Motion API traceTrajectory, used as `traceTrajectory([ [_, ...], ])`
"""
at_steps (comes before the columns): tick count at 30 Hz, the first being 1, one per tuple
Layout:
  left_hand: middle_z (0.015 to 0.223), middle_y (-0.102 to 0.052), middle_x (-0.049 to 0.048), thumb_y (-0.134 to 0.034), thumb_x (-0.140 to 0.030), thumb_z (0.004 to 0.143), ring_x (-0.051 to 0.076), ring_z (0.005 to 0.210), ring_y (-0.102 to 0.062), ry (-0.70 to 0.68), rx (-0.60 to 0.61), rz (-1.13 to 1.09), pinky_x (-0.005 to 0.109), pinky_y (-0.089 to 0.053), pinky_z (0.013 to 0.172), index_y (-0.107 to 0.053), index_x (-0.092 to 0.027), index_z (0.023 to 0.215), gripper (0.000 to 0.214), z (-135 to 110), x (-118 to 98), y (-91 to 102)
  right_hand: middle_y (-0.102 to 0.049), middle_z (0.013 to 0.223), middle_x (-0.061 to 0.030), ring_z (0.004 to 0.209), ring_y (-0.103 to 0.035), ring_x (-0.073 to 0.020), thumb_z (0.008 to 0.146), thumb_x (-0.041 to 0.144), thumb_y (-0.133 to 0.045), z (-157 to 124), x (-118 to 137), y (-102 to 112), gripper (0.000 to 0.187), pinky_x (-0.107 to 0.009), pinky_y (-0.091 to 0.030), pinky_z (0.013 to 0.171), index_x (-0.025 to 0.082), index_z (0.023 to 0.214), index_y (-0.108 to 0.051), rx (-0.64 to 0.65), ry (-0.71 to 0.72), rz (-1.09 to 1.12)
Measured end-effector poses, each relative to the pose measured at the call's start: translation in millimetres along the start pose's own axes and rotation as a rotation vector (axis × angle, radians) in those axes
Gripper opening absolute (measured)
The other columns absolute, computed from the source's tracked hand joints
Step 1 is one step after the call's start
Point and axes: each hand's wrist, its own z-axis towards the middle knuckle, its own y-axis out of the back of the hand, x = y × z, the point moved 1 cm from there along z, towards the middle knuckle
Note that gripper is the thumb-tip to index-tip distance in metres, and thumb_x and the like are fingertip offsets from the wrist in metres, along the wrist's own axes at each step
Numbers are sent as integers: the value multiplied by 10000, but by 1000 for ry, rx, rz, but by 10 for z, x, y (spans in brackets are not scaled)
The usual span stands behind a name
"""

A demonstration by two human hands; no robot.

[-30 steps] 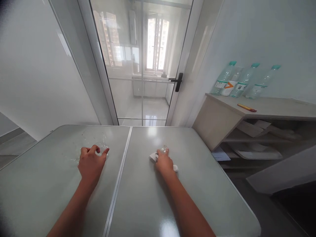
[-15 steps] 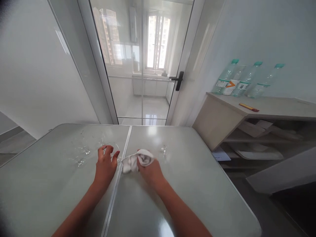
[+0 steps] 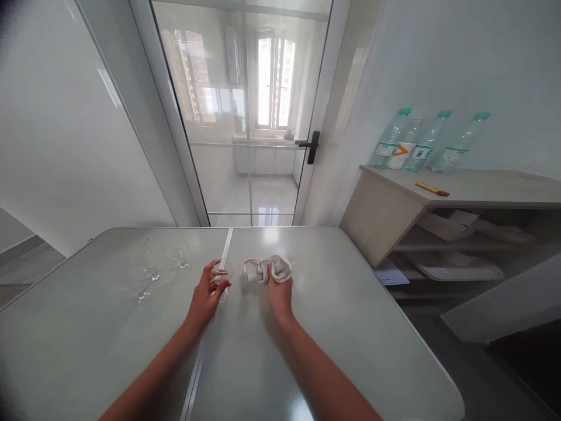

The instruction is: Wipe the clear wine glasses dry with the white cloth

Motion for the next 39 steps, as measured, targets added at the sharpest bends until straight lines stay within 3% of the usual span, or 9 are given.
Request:
traceTrajectory([
  [3,1029,-684,20,-627,-445,939,140,733,-655,-139,120,223,320,-548,782,-450,-311,1478,583,-43,-15,-51,-670,891,-50,781,-611,-200,917,375,-601,-92,101,27,212,-320,-502,724,207,1044,-627,-13,208,-103],
  [7,1074,-703,25,-641,-446,931,143,703,-651,-252,158,396,301,-536,719,-414,-315,1489,617,-111,-13,-91,-670,882,-45,792,-612,-209,874,282,-648,-205,212,-30,123,-322,-484,735,237,988,-637,273,420,-225],
  [10,1094,-722,51,-664,-465,914,193,769,-691,-326,104,456,323,-538,709,-393,-265,1439,625,-134,3,-84,-664,963,-56,848,-604,-206,909,299,-635,-232,305,-87,201,-319,-485,762,241,1101,-609,506,323,-158],
  [15,990,-733,75,-647,-488,932,242,807,-689,-515,117,584,346,-519,729,-470,-210,1288,485,-112,3,-64,-623,1015,-27,847,-574,-167,986,425,-571,-183,499,-39,544,-304,-478,786,288,1473,-372,839,21,96],
  [22,969,-763,88,-604,-572,935,233,738,-699,-578,55,700,321,-491,684,-529,-179,1294,538,-85,31,-77,-558,832,14,698,-479,-153,945,461,-649,-103,448,-16,425,-282,-402,676,268,1294,-504,724,-5,94],
  [26,914,-769,67,-595,-446,974,203,708,-688,-449,74,618,289,-475,674,-599,-206,1285,393,-121,39,-92,-538,878,-1,771,-504,-173,929,497,-656,-44,334,-22,390,-285,-417,707,265,1217,-533,467,29,135],
  [28,813,-752,34,-626,-419,952,167,626,-650,-330,90,484,263,-448,636,-663,-228,1215,327,-136,26,-102,-549,912,-15,815,-520,-182,934,516,-637,-4,327,21,397,-291,-437,741,258,1222,-545,436,49,120],
  [35,523,-517,-30,-795,-539,748,90,470,-420,259,308,-310,217,-306,473,-771,-110,999,497,-45,-69,-59,-600,1180,-84,944,-583,-200,971,517,-565,21,415,207,435,-333,-495,830,255,1319,-552,729,225,-43],
  [39,500,-385,-67,-810,-584,709,55,460,-264,402,451,-462,210,-204,448,-775,-65,974,584,11,-58,-6,-625,1005,-57,822,-567,-177,951,516,-600,-17,427,166,508,-307,-494,747,238,1368,-517,835,184,-57],
])
